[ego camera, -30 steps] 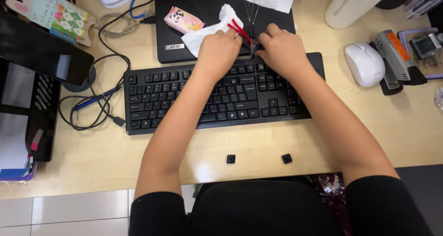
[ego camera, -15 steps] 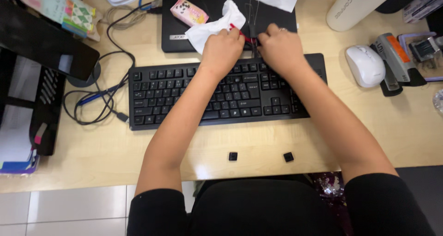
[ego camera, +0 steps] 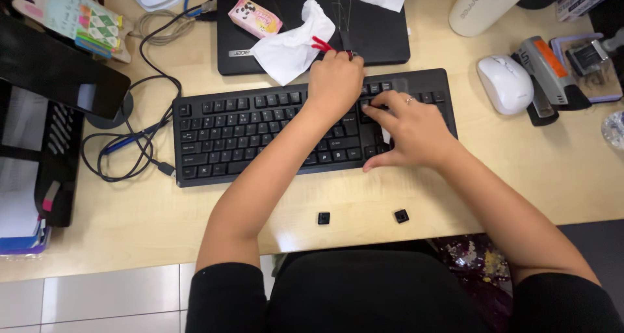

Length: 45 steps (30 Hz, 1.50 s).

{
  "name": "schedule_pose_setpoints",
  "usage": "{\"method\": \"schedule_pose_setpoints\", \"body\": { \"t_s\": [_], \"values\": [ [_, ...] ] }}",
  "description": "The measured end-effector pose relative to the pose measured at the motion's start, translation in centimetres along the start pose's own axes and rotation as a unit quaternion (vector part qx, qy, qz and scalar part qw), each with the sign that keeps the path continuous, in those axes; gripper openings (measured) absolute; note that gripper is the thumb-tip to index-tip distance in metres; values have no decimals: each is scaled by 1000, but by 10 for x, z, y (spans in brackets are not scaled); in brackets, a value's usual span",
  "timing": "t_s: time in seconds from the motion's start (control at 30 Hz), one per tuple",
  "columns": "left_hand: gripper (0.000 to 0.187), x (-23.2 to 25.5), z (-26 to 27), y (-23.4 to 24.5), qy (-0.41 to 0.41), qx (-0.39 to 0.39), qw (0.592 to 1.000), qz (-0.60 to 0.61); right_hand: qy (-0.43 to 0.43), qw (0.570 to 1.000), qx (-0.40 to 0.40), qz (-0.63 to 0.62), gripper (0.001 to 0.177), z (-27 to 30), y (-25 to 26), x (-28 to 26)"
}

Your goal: The person cleans mechanical keyboard keycaps by hand using a cloth and a keycap puller, wiping different sides of each cap and placing them back on the keyboard.

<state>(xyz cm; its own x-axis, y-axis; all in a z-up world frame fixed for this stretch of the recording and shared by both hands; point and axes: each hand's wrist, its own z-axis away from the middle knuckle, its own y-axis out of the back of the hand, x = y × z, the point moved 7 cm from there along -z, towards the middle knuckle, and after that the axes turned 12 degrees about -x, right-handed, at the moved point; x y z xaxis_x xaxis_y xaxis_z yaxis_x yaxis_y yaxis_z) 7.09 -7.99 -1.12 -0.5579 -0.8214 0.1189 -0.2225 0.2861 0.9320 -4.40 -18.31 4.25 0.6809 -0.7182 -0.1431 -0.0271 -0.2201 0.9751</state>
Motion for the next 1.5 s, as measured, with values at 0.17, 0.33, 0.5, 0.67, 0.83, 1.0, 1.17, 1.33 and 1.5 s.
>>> {"method": "schedule_pose_setpoints", "body": {
  "t_s": [0.17, 0.33, 0.5, 0.67, 0.83, 1.0, 1.17, 1.33, 1.5],
  "values": [
    [37, -14, 10, 6, -2, 47, 995, 88, 17, 999, -28, 42, 99, 0, -4, -8],
    [18, -31, 13, 4, 48, -44, 989, 134, 30, 997, -16, 70, 104, 6, -10, -12],
    [12, -25, 9, 0, 0, -25, 980, 195, 29, 996, -1, 89, 98, 4, -14, -10],
    [19, -24, 6, -9, 2, 0, 990, 142, 20, 994, 8, 105, 99, 0, -16, -9],
    [10, -28, 3, -8, 11, 3, 989, 149, 23, 995, 22, 95, 97, 0, -15, -9],
    [22, -22, -4, -1, 30, 14, 994, 107, 20, 995, 19, 93, 99, -3, -14, -11],
    [15, -24, -5, -5, 46, 17, 996, 81, 15, 996, 16, 84, 98, -4, -15, -12],
    [14, -32, -8, -11, 48, 22, 991, 122, -2, 999, 24, -30, 83, -10, -14, 24],
    [14, -36, -10, -12, 52, 39, 991, 120, -112, 966, 133, -193, 31, -33, -24, 119]
  ]
}}
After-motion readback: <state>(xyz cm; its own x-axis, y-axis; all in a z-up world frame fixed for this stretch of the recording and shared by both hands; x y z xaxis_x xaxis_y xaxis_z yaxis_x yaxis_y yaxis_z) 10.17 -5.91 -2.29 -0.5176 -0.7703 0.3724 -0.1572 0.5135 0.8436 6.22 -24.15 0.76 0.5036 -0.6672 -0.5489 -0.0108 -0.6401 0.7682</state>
